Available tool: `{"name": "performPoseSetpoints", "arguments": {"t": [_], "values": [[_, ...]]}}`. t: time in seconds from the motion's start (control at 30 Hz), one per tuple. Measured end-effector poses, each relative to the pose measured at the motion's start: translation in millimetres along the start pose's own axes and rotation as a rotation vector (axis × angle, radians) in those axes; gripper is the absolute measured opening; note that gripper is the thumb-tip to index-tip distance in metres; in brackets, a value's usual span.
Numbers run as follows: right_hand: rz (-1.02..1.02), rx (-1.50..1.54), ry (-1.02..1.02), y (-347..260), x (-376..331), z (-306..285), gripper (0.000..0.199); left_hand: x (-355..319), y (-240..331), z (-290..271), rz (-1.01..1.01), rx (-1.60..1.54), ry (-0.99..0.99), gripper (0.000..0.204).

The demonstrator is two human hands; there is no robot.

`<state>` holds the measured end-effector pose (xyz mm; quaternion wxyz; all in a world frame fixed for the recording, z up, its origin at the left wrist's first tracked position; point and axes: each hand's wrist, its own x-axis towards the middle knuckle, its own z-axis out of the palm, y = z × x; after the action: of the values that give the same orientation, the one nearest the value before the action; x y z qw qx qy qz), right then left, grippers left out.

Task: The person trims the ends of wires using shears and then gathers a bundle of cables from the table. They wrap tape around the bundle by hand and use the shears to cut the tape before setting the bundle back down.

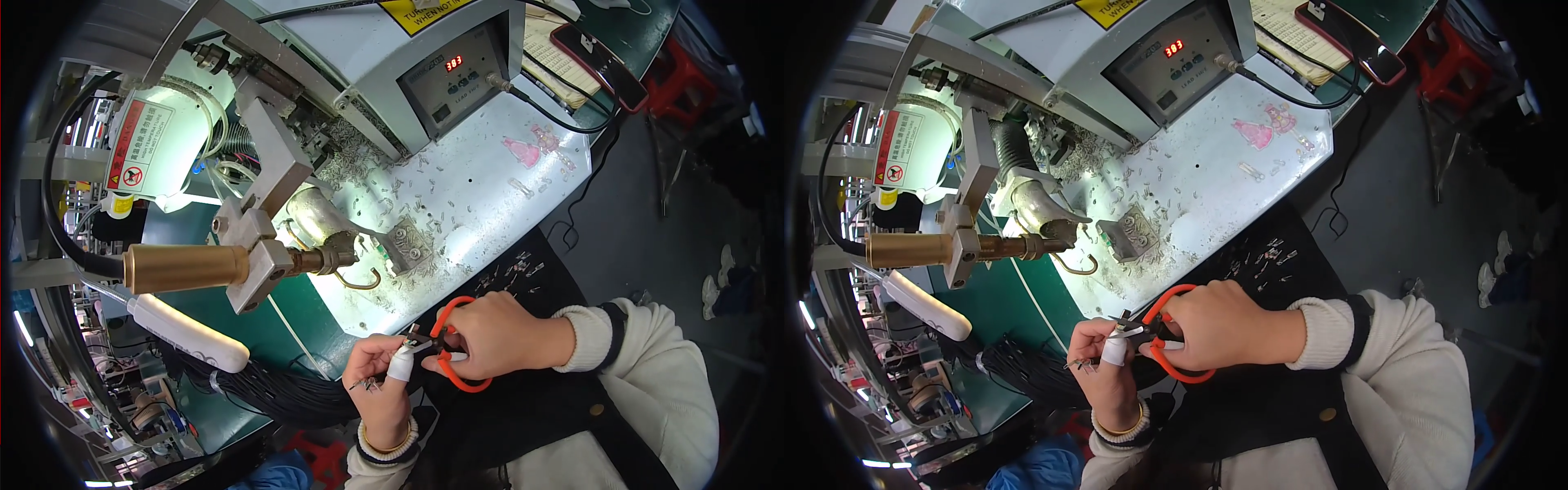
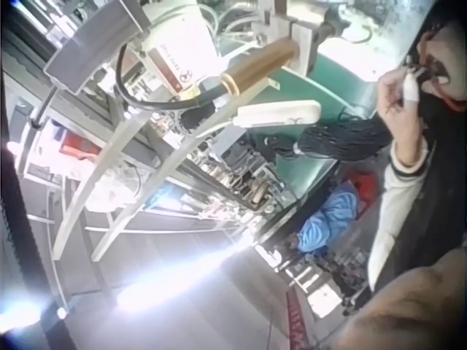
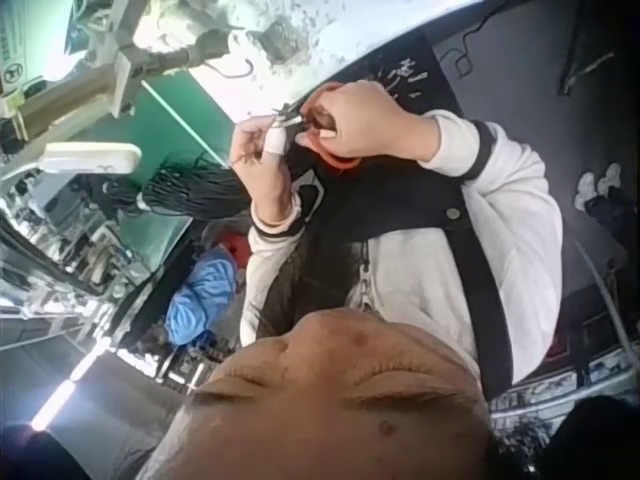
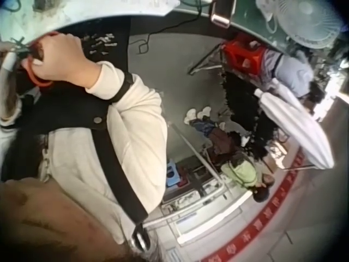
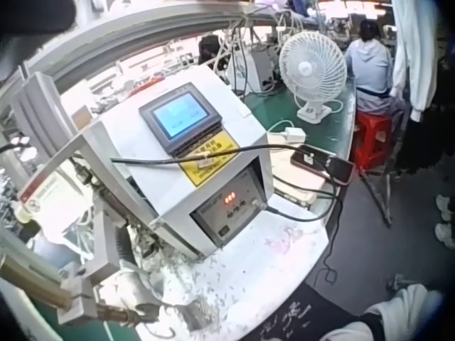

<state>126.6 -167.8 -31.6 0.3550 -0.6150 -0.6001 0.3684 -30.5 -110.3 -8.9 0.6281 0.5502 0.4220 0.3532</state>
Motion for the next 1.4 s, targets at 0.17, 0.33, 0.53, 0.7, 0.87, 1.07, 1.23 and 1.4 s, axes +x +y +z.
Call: {"name": "performPoseSetpoints", "arguments": {"t": [0.17,0.33,0.53,0.7,0.87,1.07,1.23,1.4], "values": [[0.083,0.06,-0.054,1.2,0.0,6.7,0.032,7.9,7.3,-3.4,-0.069,0.003,-0.051,0.011],[0.084,0.34,0.011,12.1,6.4,5.7,0.029,46.6,0.3,-9.4,-0.32,-0.349,-0.114,0.008],[0.198,0.611,0.253,5.9,57.9,-14.3,0.023,82.8,-6.2,-9.2,-0.354,-0.449,-0.177,0.008],[0.267,0.699,0.173,8.2,78.8,-22.0,0.02,91.4,-6.6,-15.1,-0.351,-0.318,-0.17,0.011],[0.194,0.552,0.193,12.2,82.1,-18.4,0.02,95.8,-4.9,-20.6,-0.346,-0.241,-0.203,0.016],[0.115,0.483,0.278,12.7,79.1,-16.6,0.019,90.2,-6.8,-19.3,-0.303,-0.249,-0.166,0.019],[0.114,0.536,0.269,10.7,78.2,-18.1,0.02,87.3,-8.1,-19.8,-0.282,-0.164,-0.1,0.021],[0.103,0.541,0.294,12.0,76.9,-13.4,0.02,87.2,-5.7,-23.5,-0.272,-0.217,-0.227,0.02]]}}
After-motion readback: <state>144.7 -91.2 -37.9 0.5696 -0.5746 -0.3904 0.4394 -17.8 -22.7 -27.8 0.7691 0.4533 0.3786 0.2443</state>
